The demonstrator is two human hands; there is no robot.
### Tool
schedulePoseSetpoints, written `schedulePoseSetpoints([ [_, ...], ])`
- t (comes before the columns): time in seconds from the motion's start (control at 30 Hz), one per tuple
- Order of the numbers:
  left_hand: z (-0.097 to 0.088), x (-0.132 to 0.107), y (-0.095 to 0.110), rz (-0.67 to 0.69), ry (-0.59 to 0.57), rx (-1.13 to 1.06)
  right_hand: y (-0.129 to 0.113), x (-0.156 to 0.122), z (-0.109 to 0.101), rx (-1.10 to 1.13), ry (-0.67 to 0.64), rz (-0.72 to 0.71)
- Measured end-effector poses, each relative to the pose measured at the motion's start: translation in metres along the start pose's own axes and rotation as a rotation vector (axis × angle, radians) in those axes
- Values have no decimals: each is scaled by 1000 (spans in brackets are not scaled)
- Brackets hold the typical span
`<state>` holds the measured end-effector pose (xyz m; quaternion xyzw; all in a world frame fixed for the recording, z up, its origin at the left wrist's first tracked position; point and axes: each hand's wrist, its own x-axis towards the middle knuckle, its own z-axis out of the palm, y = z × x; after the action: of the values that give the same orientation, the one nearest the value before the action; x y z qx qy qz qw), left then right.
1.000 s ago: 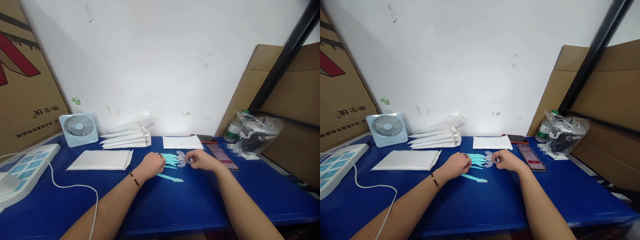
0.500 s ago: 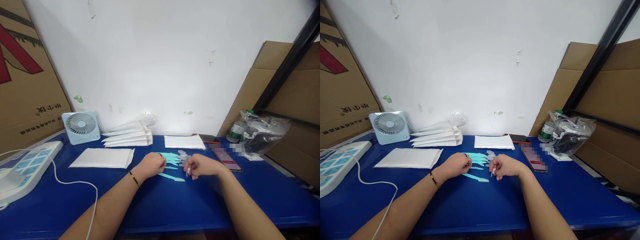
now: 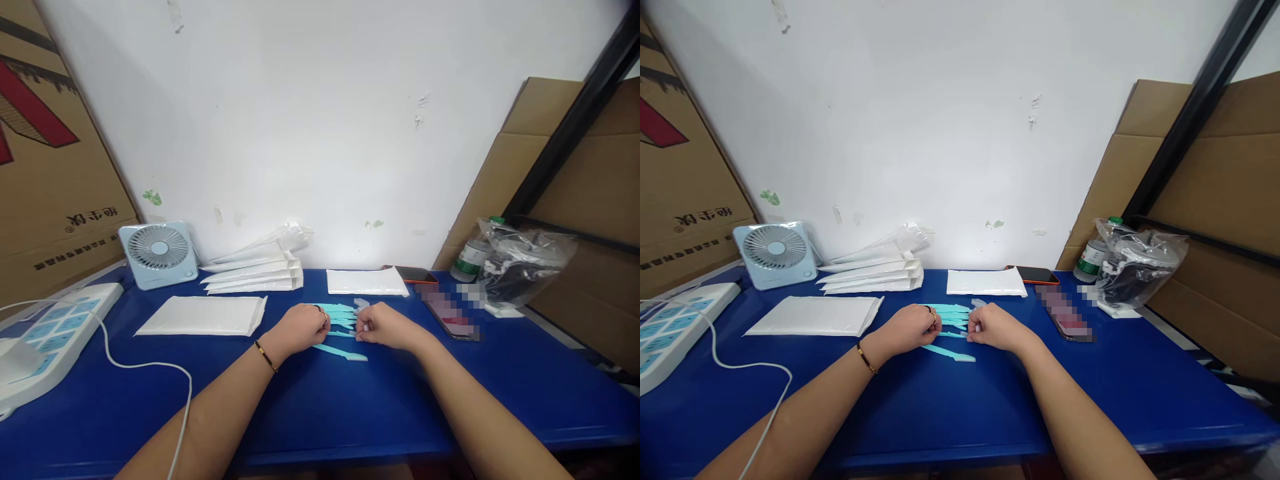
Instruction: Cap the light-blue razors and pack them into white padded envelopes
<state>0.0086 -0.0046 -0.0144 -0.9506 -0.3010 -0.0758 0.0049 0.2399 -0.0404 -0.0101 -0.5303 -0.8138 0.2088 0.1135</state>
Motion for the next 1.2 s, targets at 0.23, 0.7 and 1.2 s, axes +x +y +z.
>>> schedulePoseSetpoints([
  [0.23, -3, -1, -1, -2, -9, 4, -3, 0, -1, -64, 9, -29],
  [0.7, -1, 0, 1, 23, -21, -114, -9, 4, 4, -24, 4, -58],
  [1.2, 4, 5, -8, -80, 43, -41, 14, -8, -18, -27, 107, 60],
])
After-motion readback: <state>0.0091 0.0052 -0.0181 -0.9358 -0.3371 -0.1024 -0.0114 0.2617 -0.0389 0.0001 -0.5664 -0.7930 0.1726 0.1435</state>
